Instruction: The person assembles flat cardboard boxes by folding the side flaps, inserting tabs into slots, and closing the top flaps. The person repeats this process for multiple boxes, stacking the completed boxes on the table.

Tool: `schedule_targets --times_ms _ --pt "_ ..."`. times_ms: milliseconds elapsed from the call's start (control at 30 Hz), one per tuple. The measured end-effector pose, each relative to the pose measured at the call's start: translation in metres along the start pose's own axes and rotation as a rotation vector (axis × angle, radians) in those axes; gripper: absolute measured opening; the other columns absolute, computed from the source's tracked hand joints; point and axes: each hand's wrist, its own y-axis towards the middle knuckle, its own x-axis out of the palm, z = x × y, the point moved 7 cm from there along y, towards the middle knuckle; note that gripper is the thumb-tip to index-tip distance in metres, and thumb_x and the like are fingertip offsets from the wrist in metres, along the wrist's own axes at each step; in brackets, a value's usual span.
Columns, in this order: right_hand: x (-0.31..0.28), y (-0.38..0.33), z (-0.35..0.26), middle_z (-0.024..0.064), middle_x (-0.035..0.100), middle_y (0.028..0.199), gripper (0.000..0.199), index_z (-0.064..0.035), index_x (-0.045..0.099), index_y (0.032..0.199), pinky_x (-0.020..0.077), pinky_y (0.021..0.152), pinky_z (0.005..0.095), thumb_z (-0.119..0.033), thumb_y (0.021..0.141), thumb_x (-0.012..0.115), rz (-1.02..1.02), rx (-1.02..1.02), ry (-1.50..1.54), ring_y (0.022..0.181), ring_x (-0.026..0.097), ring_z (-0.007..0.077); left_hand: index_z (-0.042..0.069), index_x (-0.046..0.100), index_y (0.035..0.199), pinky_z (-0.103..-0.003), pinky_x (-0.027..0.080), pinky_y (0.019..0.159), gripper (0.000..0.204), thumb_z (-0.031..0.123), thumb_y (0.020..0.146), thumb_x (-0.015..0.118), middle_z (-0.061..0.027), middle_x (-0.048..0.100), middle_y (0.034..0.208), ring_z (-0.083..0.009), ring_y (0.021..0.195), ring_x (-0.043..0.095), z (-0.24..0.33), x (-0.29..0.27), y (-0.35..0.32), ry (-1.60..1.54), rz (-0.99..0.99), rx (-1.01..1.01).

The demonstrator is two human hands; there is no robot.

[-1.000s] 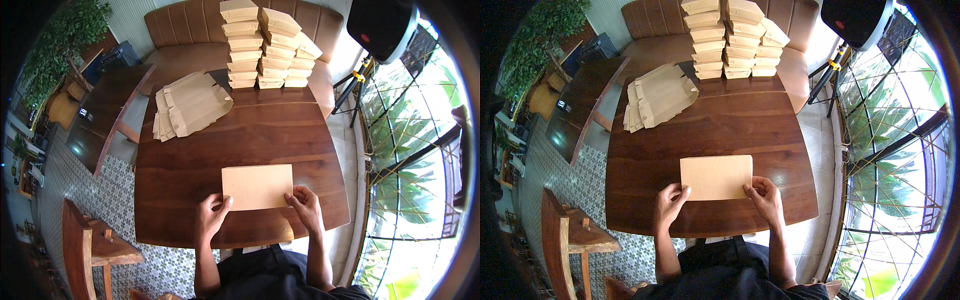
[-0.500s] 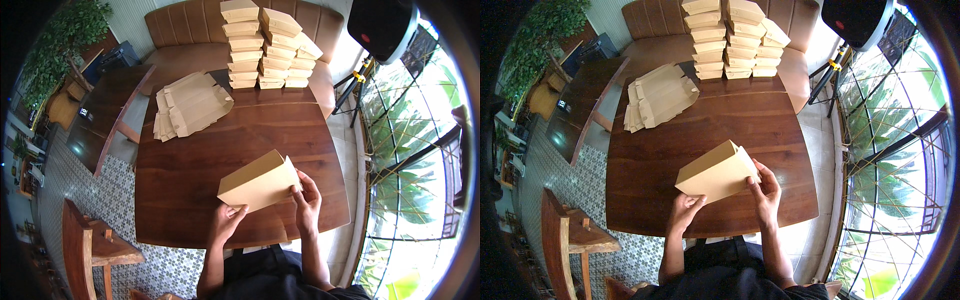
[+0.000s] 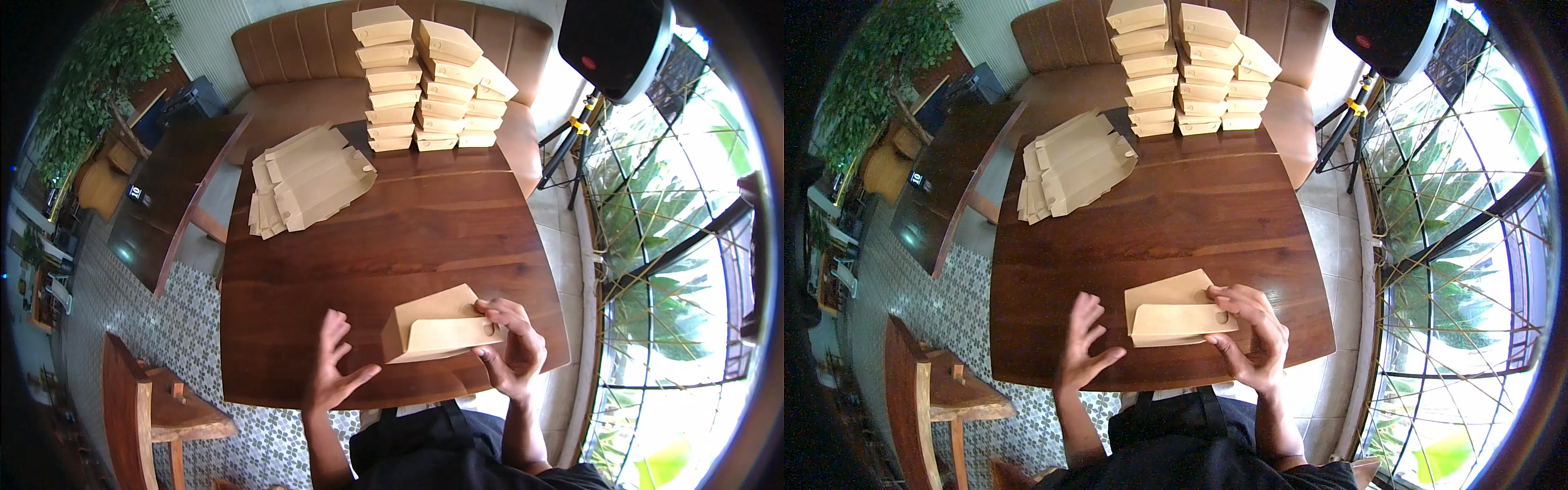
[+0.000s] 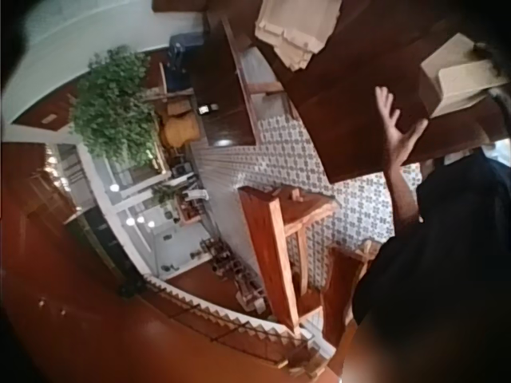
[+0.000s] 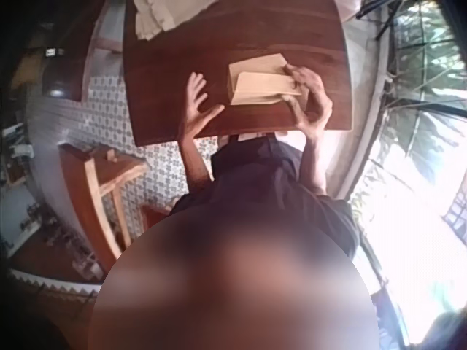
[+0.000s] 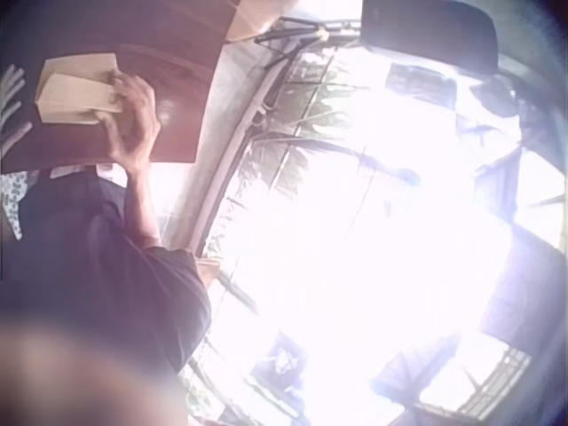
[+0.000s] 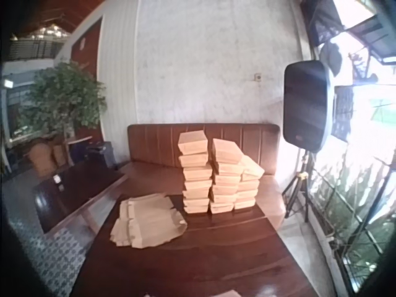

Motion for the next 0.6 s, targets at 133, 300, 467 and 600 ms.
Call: schedule_targets --times_ms 133,300,467,600 --pt "0.019 0.007 -0.023 0.0142 0.077 0.129 0.053 -0.0011 0.071 0.128 0.0584 0.104 0.0472 -0.003 0.078 0.090 -0.200 -0.180 -0.136 0.123 0.070 0.0340 0.004 0.023 0.170 -0.059 0.031 0.127 0.134 0.049 0.071 0.100 -0.0244 0.028 0.175 -0.0418 0.160 0.033 0.083 -0.006 -0.005 0.258 -0.037 0.393" --pt "0.059 -0.007 -0.020 0.0163 0.072 0.137 0.057 -0.0033 0.070 0.132 0.0585 0.104 0.0478 -0.005 0.079 0.091 -0.313 -0.205 -0.006 0.127 0.069 0.0365 0.008 0.062 0.148 -0.052 0.044 0.122 0.086 0.034 0.074 0.100 -0.0214 0.052 0.161 -0.0413 0.148 0.052 0.122 0.033 -0.003 0.555 -0.134 0.588" --pt "0.055 -0.016 -0.003 0.0114 0.073 0.133 0.055 -0.0066 0.073 0.130 0.0583 0.104 0.0481 -0.011 0.078 0.093 -0.305 -0.020 -0.035 0.123 0.070 0.0353 0.017 0.068 0.144 -0.049 0.049 0.113 0.069 0.030 0.081 0.094 -0.0119 0.057 0.156 -0.0353 0.139 0.059 0.120 0.028 -0.004 0.458 -0.073 0.577" --pt "0.057 -0.013 -0.004 0.0094 0.073 0.131 0.051 -0.0067 0.075 0.127 0.0571 0.103 0.0476 -0.014 0.079 0.092 -0.360 -0.168 -0.071 0.118 0.070 0.0325 0.024 0.070 0.145 -0.049 0.049 0.113 0.070 0.028 0.079 0.095 -0.0110 0.057 0.155 -0.0344 0.137 0.059 0.121 0.026 -0.007 0.504 -0.089 0.590"
